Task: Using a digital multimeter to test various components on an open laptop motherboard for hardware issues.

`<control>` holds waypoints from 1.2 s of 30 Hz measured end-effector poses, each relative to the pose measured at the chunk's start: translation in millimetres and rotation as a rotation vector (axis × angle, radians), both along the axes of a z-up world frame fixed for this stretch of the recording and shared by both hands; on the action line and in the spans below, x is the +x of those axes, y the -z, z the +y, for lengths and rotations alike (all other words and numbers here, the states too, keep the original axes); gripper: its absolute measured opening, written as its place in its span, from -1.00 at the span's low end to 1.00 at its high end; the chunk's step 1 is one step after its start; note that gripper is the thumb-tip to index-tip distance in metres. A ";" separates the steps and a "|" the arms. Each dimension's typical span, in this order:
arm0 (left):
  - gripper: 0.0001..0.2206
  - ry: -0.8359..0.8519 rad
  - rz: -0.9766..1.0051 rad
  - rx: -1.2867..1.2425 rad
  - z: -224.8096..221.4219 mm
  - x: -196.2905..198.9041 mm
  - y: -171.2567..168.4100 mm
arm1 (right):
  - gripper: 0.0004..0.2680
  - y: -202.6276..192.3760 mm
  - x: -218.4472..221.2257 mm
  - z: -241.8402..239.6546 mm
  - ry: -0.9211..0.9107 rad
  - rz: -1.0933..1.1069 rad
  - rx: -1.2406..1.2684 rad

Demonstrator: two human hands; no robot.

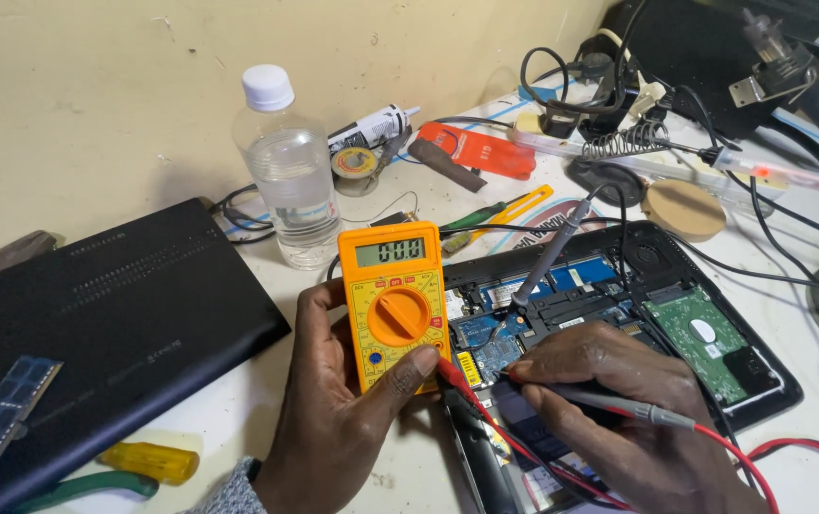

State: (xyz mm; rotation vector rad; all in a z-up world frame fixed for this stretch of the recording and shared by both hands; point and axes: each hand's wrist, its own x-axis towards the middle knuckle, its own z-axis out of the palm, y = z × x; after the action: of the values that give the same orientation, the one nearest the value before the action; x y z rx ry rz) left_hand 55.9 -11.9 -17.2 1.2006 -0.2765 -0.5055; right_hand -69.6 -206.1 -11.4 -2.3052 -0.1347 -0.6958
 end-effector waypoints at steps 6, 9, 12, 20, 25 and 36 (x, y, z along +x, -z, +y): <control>-0.43 -0.013 -0.045 0.017 -0.5 -0.3 2.7 | -0.87 -3.2 1.7 -0.1 -0.015 0.003 -0.046; -0.45 -0.001 0.008 0.029 -0.2 -0.7 -3.1 | -0.87 -5.0 2.0 1.8 -0.015 0.004 -0.045; -0.44 -0.002 0.028 0.046 -0.1 -0.7 -4.6 | -0.87 -5.2 2.6 0.9 -0.041 -0.005 -0.062; -0.46 -0.003 -0.035 -0.011 -1.4 -0.1 2.6 | -0.86 -1.8 2.7 -1.0 -0.058 -0.023 -0.050; -0.47 -0.025 -0.050 0.026 -3.2 1.3 4.5 | -0.85 -2.5 4.6 -0.5 -0.083 -0.032 -0.026; -0.46 -0.031 -0.048 0.025 -6.5 1.7 -1.9 | -0.85 -3.8 1.6 1.4 -0.036 -0.011 -0.035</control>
State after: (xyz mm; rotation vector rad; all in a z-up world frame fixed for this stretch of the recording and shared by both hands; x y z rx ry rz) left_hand 57.7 -18.4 -15.3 1.2406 -0.2927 -0.4544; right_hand -68.0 -204.7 -7.6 -2.3270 -0.1944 -0.6935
